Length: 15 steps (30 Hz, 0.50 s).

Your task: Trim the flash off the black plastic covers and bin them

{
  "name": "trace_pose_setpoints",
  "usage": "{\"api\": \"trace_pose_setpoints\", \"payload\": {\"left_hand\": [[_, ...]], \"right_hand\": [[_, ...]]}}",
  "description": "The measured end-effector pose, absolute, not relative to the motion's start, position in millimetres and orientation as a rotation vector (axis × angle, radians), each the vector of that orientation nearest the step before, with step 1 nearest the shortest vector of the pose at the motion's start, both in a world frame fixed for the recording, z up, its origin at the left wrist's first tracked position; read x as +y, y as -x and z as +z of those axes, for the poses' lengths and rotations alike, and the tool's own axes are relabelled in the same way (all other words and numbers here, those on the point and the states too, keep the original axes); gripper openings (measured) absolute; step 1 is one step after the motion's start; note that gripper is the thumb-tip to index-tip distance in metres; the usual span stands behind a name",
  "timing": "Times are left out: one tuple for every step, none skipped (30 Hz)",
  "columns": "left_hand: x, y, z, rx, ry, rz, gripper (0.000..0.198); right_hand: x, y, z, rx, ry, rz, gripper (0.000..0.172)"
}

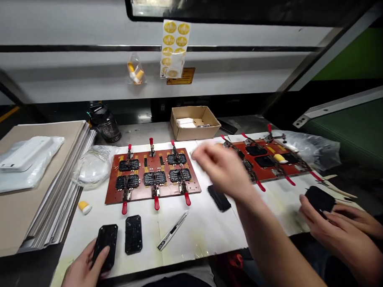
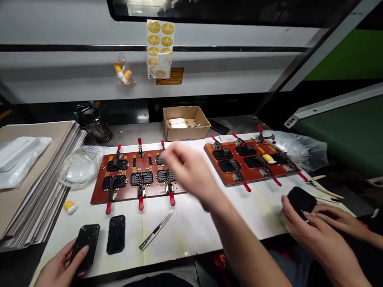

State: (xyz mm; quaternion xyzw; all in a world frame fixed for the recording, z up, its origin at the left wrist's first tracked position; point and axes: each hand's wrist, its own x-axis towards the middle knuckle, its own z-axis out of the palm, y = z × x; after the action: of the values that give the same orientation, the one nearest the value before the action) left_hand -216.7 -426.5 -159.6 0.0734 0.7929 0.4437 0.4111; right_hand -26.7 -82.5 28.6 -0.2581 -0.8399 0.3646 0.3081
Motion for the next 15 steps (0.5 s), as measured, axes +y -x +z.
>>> {"api": "trace_pose_setpoints", "payload": {"left_hand": [[-423,221,-158,2.038,-0.197,1.101,0.068],[-420,223,-157,2.083,-0.223,1.070,0.069],[-417,222,-157,2.141,-0.266,1.020,0.069],[-415,218,-158,2.215,-0.329,0.948,0.070],[-415,213,-159,2.315,-0.413,0.858,0.071],[-416,208,-159,2.441,-0.520,0.747,0.071],[-418,202,-160,2.575,-0.639,0.628,0.069],[-421,197,-161,2.683,-0.763,0.524,0.066],[-422,193,-162,2.741,-0.880,0.458,0.061],[-422,189,-164,2.753,-0.986,0.434,0.055],[-419,186,-166,2.726,-1.078,0.437,0.050],[-413,184,-168,2.682,-1.159,0.456,0.047],[-405,182,-171,2.639,-1.247,0.479,0.045],[-396,179,-175,2.614,-1.347,0.485,0.046],[-386,178,-180,2.604,-1.452,0.474,0.047]], "right_hand": [[-49,39,39,-2.129,0.711,0.825,0.032],[-17,50,47,-2.093,0.766,0.744,0.037],[10,60,52,-2.093,0.886,0.648,0.041],[30,67,54,-2.108,1.051,0.522,0.039],[42,68,53,-2.129,1.182,0.411,0.031],[44,65,48,-2.147,1.260,0.325,0.024],[35,57,40,-2.176,1.285,0.289,0.023],[18,45,29,-2.210,1.234,0.323,0.030],[-7,31,14,-2.261,1.151,0.428,0.033],[-37,16,-2,-2.348,1.078,0.636,0.033],[-69,3,-21,-2.433,0.998,0.917,0.033],[-101,-8,-41,-2.527,0.924,1.182,0.033],[-130,-16,-62,-2.596,0.906,1.336,0.034],[-154,-22,-81,-2.639,0.932,1.381,0.039],[-173,-26,-97,-2.691,0.990,1.376,0.046]]}}
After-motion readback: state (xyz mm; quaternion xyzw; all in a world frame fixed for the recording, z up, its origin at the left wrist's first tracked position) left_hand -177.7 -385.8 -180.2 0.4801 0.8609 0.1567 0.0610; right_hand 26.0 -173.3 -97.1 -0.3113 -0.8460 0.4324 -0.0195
